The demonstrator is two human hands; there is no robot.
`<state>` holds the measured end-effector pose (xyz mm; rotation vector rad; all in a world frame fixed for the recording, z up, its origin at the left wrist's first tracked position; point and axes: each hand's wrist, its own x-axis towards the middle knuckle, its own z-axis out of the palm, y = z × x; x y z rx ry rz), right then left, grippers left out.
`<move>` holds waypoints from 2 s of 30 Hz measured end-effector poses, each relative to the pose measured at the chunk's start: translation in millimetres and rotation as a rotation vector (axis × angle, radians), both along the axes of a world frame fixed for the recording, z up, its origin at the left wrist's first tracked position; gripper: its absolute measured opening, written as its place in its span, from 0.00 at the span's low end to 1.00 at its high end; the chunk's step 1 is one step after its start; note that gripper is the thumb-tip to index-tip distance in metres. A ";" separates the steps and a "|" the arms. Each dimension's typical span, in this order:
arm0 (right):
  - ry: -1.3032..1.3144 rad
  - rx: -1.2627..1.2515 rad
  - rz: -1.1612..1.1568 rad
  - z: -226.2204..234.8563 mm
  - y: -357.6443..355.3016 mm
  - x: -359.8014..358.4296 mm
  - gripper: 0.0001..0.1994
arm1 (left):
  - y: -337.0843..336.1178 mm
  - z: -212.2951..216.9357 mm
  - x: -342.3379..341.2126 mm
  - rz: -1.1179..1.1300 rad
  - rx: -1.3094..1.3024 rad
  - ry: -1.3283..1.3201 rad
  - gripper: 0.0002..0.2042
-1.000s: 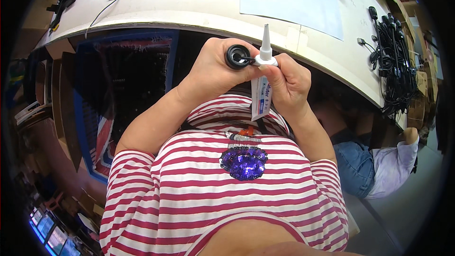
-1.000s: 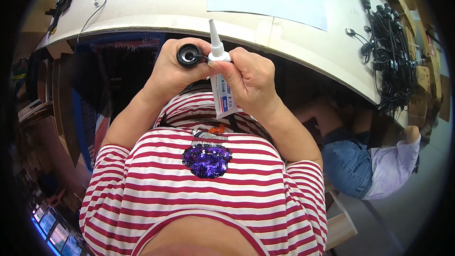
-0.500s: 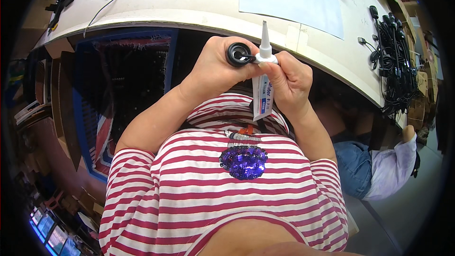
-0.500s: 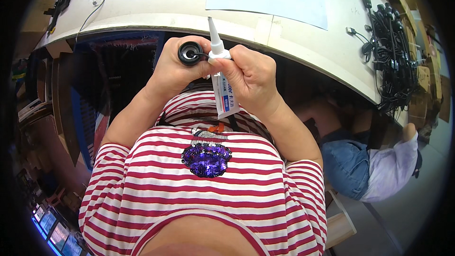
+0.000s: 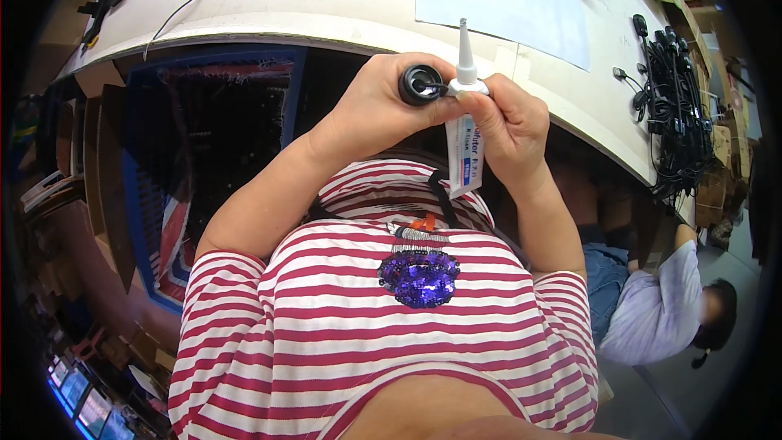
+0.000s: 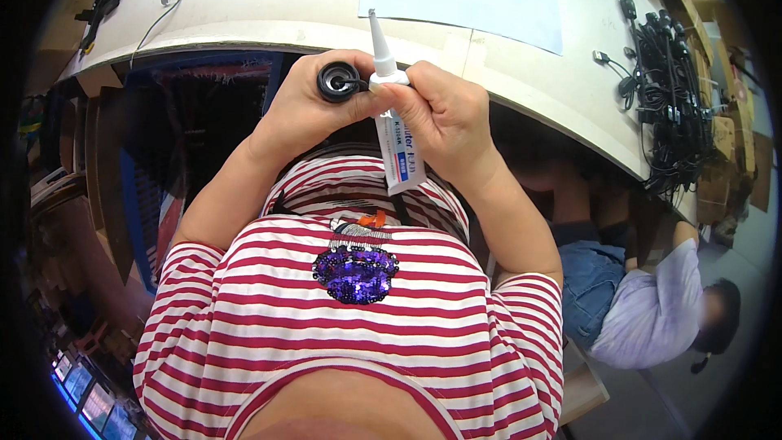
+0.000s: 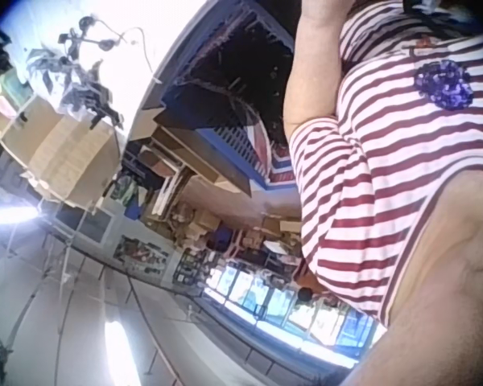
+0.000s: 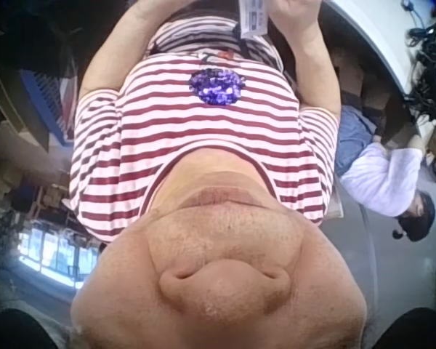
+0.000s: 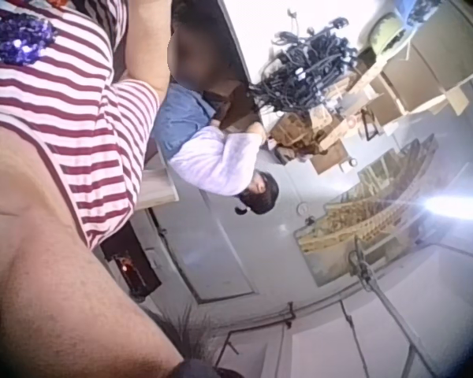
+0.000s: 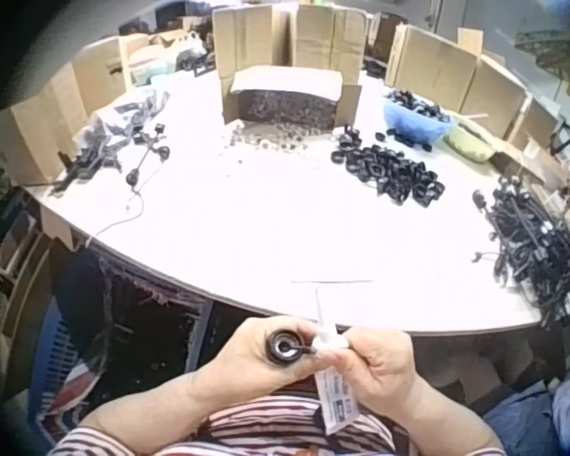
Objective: The person assembles small electronic components at a workbench. They pick up a black cylindrical device, apply glue from a tube to its interior, and insert a small clear lens. This process is repeated for multiple units, with the person handling the components and tools by hand.
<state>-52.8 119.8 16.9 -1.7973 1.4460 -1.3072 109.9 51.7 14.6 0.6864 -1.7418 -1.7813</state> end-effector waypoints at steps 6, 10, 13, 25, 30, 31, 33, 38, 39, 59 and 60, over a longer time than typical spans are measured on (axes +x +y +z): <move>-0.446 0.297 0.108 27.4 4.0 -25.7 0.12 | -1.7 -11.2 12.0 0.035 -0.109 0.099 0.25; -1.001 0.548 0.325 30.3 5.8 -39.9 0.17 | -4.6 -14.3 13.4 -0.021 -0.045 0.155 0.23; -1.227 0.682 0.504 26.2 9.0 -41.1 0.22 | -3.6 -13.3 15.6 -0.040 -0.127 0.101 0.25; -1.325 1.001 0.602 39.7 21.4 -13.8 0.22 | 2.8 -5.7 21.4 -0.082 -0.134 0.055 0.11; -1.214 1.095 0.523 32.6 20.9 -5.6 0.22 | 3.0 -19.1 21.2 -0.030 -0.281 -0.033 0.10; -1.157 1.101 0.531 33.9 19.1 -3.9 0.22 | 2.2 -20.8 20.9 -0.015 -0.312 -0.044 0.10; -1.170 1.102 0.520 31.3 19.0 -3.4 0.22 | 0.9 -25.2 19.0 0.014 -0.411 -0.040 0.09; -1.221 1.167 0.574 26.3 13.7 -6.5 0.22 | -0.1 -30.4 17.5 0.014 -0.473 -0.021 0.07; -1.219 1.170 0.571 25.6 13.5 -6.4 0.22 | -0.2 -29.9 17.2 0.011 -0.483 -0.024 0.07; -0.680 1.036 0.224 47.0 10.1 7.1 0.15 | -0.2 -31.6 16.7 0.028 -0.499 -0.056 0.08; -0.667 1.026 0.223 46.2 9.1 5.6 0.15 | -0.2 -32.0 15.9 0.041 -0.501 -0.043 0.09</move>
